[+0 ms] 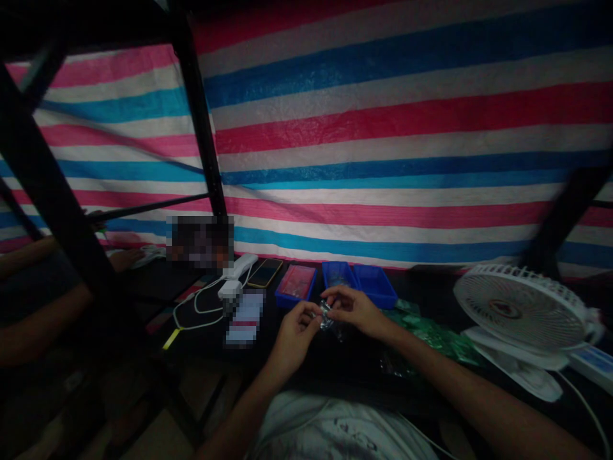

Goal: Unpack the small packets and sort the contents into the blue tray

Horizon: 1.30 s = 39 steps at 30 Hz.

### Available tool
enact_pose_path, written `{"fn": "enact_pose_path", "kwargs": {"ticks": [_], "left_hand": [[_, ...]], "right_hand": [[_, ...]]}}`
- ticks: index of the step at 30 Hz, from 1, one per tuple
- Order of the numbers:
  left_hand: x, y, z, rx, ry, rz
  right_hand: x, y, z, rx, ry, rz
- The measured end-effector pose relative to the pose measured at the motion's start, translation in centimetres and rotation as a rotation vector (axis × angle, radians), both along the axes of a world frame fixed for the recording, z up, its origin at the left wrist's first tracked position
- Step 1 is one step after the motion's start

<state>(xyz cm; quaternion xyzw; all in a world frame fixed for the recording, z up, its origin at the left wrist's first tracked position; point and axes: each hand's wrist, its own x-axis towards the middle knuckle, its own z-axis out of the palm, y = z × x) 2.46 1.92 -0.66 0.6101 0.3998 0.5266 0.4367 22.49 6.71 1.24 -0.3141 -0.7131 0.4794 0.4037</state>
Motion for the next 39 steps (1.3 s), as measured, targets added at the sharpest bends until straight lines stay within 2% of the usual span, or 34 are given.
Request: {"fn": "enact_pose_path", "kwargs": {"ticks": [5,13,22,31,39], "left_hand": [[0.1,0.0,-0.1,0.024,-0.043,-0.044],[0.3,0.4,-0.6,-0.024,-0.125,0.006],[0.1,0.1,-0.1,0.01,-0.005,0.002],[0.1,0.0,-0.9,0.004,0.092,-0.041],[0.2,-0.2,0.3,0.028,0.029,-0.026]], "right_hand": [[-0.3,-0.6,0.2,-0.034,-0.006,0.058],[0.0,-0.4,0.1,0.007,-0.032,0.086],[-0.2,-0.9,0.2,0.001,-0.085,0.125],[0.0,-0.3,0.0,-0.008,-0.009,0.039],[-0.1,-0.5,0.1,0.065,-0.039,0.068]]}}
